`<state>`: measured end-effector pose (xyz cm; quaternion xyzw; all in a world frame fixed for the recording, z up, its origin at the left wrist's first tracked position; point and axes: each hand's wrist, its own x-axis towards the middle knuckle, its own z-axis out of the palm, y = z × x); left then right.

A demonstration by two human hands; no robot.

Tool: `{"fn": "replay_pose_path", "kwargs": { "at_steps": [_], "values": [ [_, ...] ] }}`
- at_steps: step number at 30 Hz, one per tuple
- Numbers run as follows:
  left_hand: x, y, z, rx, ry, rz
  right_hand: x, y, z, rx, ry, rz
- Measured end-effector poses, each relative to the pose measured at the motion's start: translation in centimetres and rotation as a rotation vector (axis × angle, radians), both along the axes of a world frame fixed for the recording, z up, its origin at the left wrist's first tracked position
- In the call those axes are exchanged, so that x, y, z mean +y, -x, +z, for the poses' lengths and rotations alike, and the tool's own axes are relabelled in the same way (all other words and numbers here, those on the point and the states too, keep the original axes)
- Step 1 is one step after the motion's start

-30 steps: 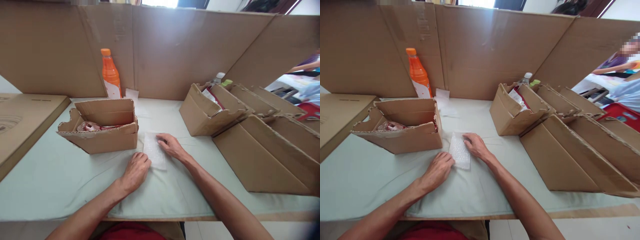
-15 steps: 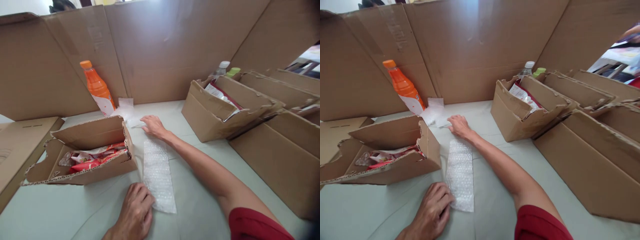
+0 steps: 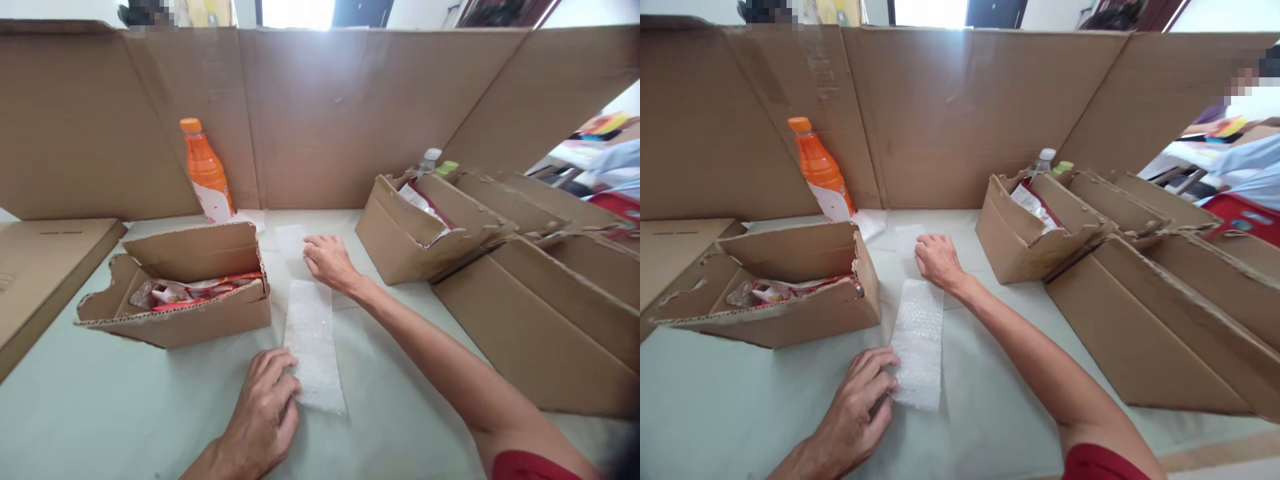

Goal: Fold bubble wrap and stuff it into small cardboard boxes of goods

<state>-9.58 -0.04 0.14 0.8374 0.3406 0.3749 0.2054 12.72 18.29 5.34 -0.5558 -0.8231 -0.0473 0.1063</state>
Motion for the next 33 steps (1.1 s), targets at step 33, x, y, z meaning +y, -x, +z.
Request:
{"fn": "replay_pose_path", "kwargs": {
  "at_steps": [33],
  "values": [
    [3.0, -1.4, 0.8, 0.244, -0.154, 0.027, -2.8, -0.4, -2.2, -0.003, 0.131, -0.068]
  ]
}}
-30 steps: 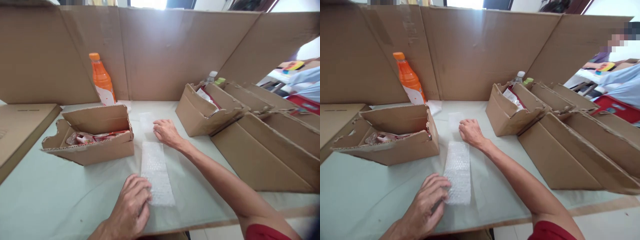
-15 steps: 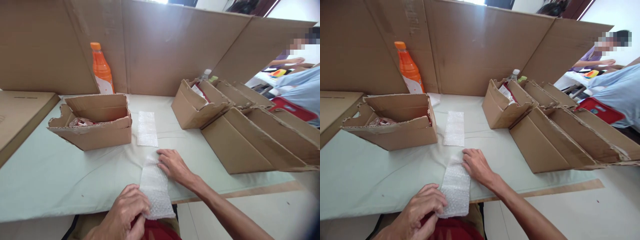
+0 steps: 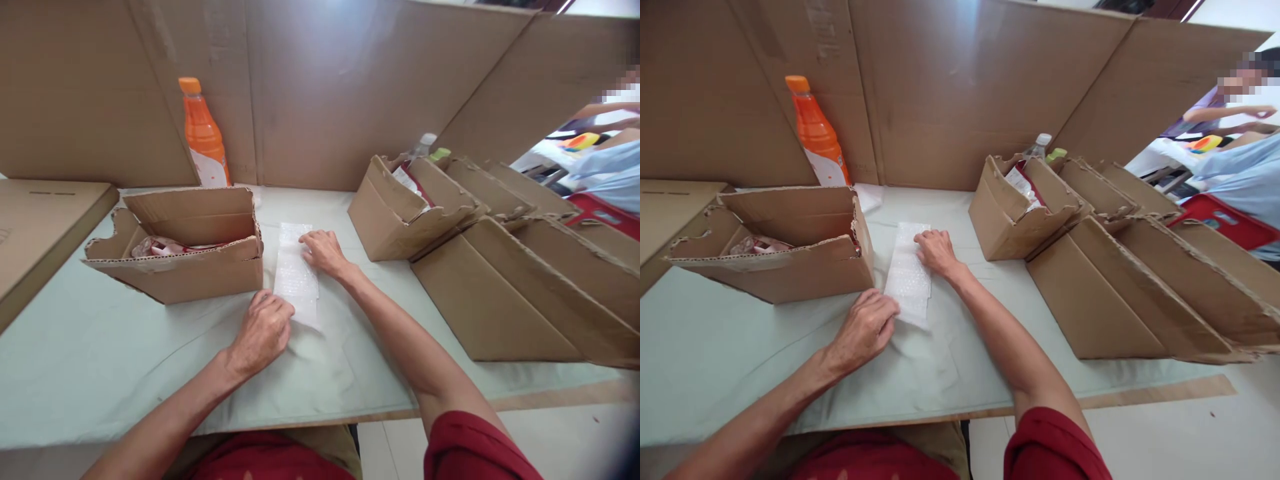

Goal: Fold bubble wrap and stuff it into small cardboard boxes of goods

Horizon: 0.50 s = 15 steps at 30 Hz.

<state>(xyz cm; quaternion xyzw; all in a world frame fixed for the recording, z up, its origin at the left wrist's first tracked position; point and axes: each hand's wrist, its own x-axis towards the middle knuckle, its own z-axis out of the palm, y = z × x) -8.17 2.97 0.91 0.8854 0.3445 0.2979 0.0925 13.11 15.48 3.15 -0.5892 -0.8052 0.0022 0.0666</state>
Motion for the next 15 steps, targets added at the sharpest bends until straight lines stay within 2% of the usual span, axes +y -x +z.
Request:
{"fn": "replay_pose_path", "kwargs": {
  "at_steps": [3, 5, 8, 10, 13, 15],
  "values": [
    [0.1, 0.2, -1.7, -0.013, 0.06, 0.0, -1.3, 0.0, -1.3, 0.044, -0.069, 0.012],
    [-0.1, 0.2, -2.0, -0.038, 0.087, -0.006, -2.3, 0.1, -1.5, 0.062, -0.072, 0.093],
    [-0.5, 0.0, -1.5, -0.061, 0.137, -0.028, -3.1, 0.3, -1.8, 0.08, 0.052, 0.205],
    [-0.4, -0.2, -0.9, -0.069, 0.164, -0.03, -3.3, 0.1, -1.7, 0.199, 0.081, 0.178],
    [0.6, -0.3, -0.1, -0.031, 0.17, 0.022, -4.4, -1.2, -1.0, 0.48, -0.005, 0.087],
    [1.9, -0.6, 0.3, 0.022, 0.164, 0.077, -6.2, -2.2, -0.2, 0.601, -0.086, 0.058]
  ]
}}
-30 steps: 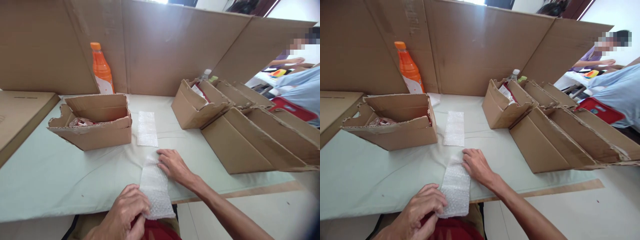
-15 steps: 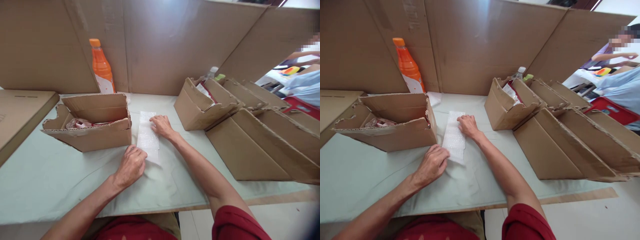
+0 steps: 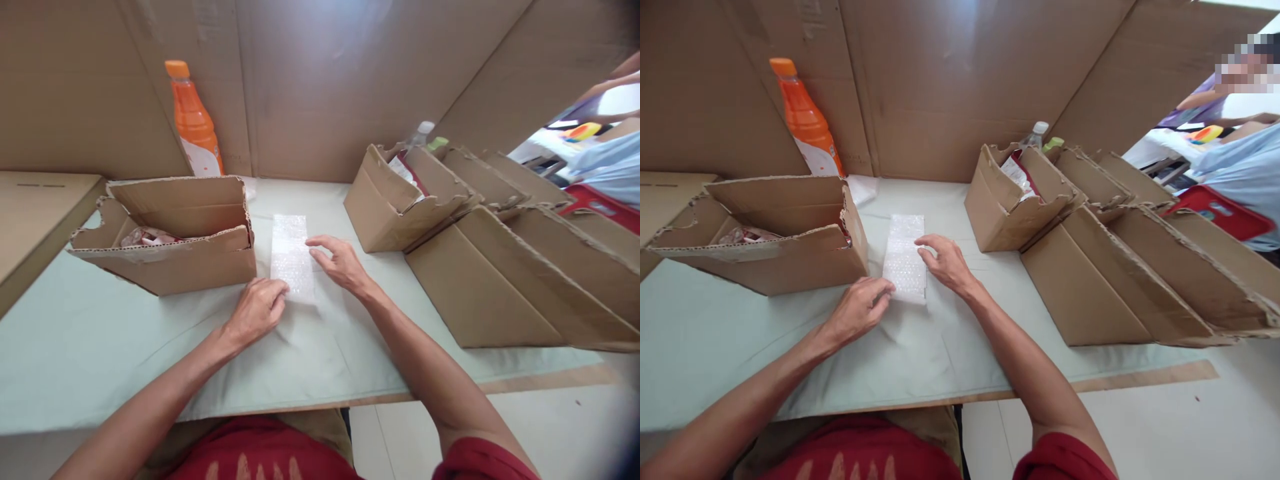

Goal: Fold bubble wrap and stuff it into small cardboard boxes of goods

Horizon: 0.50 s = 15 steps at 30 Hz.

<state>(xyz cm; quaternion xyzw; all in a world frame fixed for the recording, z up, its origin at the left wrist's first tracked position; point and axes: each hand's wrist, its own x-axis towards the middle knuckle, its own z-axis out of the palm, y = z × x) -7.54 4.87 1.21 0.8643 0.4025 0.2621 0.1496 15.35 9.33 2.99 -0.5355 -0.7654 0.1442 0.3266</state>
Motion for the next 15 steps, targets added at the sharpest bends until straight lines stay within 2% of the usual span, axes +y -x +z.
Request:
{"fn": "replay_pose_path", "kwargs": {
  "at_steps": [4, 7, 10, 15],
  "values": [
    [2.8, -1.6, 0.6, 0.065, 0.001, 0.076, -5.2, -0.9, 0.8, 0.036, -0.222, -0.094],
    [4.0, -3.0, 0.7, 0.1, 0.01, 0.134, -7.9, -0.5, -0.1, -0.065, -0.305, -0.04],
    [4.8, -4.1, 0.2, 0.138, 0.025, 0.184, -7.9, 0.2, -1.7, -0.252, -0.233, 0.083],
    [5.4, -4.4, -1.1, 0.164, 0.019, 0.237, -4.8, 1.0, -3.4, -0.498, -0.117, 0.203]
  ]
}}
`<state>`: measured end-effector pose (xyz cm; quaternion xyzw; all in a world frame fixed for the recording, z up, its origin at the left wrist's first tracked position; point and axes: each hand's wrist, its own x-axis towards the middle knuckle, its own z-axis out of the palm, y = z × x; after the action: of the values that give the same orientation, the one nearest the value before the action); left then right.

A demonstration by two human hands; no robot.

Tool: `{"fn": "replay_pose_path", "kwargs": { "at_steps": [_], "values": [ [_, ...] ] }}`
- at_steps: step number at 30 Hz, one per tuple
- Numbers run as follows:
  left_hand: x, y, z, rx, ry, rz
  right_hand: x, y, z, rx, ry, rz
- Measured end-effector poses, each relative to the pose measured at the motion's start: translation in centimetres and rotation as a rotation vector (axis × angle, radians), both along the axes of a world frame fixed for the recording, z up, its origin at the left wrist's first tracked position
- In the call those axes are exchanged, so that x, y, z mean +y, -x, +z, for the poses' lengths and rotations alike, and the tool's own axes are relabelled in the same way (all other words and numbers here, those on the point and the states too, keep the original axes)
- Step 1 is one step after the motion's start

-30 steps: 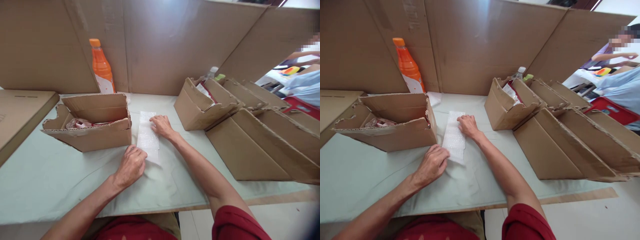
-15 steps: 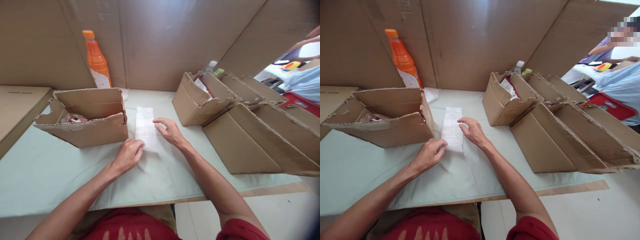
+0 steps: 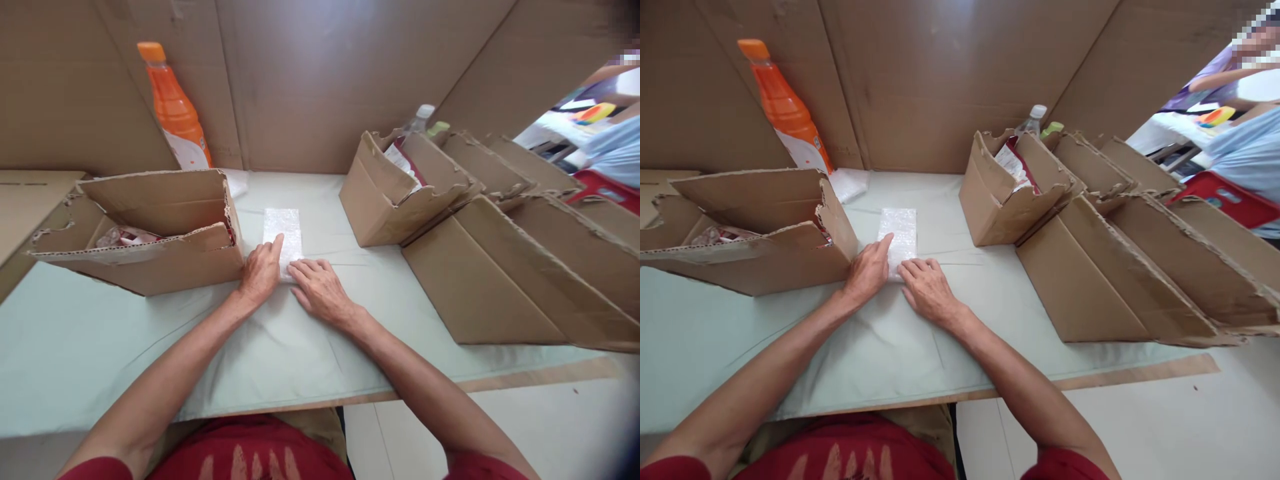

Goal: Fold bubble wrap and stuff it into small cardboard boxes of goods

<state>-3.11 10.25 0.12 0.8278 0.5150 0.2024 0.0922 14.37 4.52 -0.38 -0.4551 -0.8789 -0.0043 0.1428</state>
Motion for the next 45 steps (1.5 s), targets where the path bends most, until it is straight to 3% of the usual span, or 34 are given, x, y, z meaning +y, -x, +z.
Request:
{"fn": "replay_pose_path", "kwargs": {
  "at_steps": [3, 6, 10, 15, 18, 20, 22, 25, 28, 30, 35, 38, 42, 43, 45],
  "values": [
    [-1.1, 0.8, -0.6, -0.068, -0.17, -0.072, 1.4, 0.3, -0.2, -0.075, -0.017, 0.006],
    [-3.2, 2.1, -1.1, -0.122, -0.29, -0.253, 2.2, 0.2, -0.2, -0.109, -0.036, 0.026],
    [-4.9, 3.3, -2.0, -0.126, -0.21, -0.352, 2.6, -0.2, 0.1, -0.02, 0.04, 0.008],
    [-5.3, 3.9, -2.1, -0.189, -0.138, -0.298, 1.3, -0.6, 1.8, 0.185, 0.302, -0.13],
    [-5.4, 4.2, -1.2, -0.297, 0.039, -0.238, -0.6, -1.1, 3.6, 0.302, 0.501, -0.123],
    [-5.1, 4.4, -0.7, -0.339, 0.198, -0.183, -2.1, -1.5, 4.6, 0.391, 0.413, -0.173],
    [-4.6, 4.2, -0.5, -0.348, 0.297, -0.139, -3.7, -2.0, 5.2, 0.43, 0.154, -0.247],
    [-3.6, 3.4, -0.8, -0.35, 0.243, -0.13, -5.2, -2.0, 4.7, 0.297, -0.092, -0.184],
    [-3.0, 2.4, -1.3, -0.303, 0.088, -0.128, -4.7, -1.3, 2.8, 0.058, -0.057, -0.047],
    [-3.0, 2.1, -1.4, -0.248, -0.023, -0.126, -3.4, -0.6, 1.4, -0.031, -0.03, -0.031],
    [-4.4, 3.7, -1.0, -0.192, -0.19, -0.303, -1.1, -0.2, -0.1, 0.082, 0.055, -0.082],
    [-6.4, 5.5, -0.5, -0.215, -0.113, -0.391, -2.4, -0.6, 1.0, 0.216, 0.194, -0.095],
    [-8.8, 6.9, 0.3, -0.347, 0.092, -0.333, -5.3, -0.9, 2.9, 0.294, 0.478, -0.035],
    [-9.0, 7.0, 0.4, -0.364, 0.132, -0.307, -5.9, -0.7, 3.2, 0.279, 0.474, -0.028],
    [-8.8, 6.7, 0.4, -0.368, 0.171, -0.258, -6.9, -0.3, 3.4, 0.199, 0.311, -0.059]
  ]
}}
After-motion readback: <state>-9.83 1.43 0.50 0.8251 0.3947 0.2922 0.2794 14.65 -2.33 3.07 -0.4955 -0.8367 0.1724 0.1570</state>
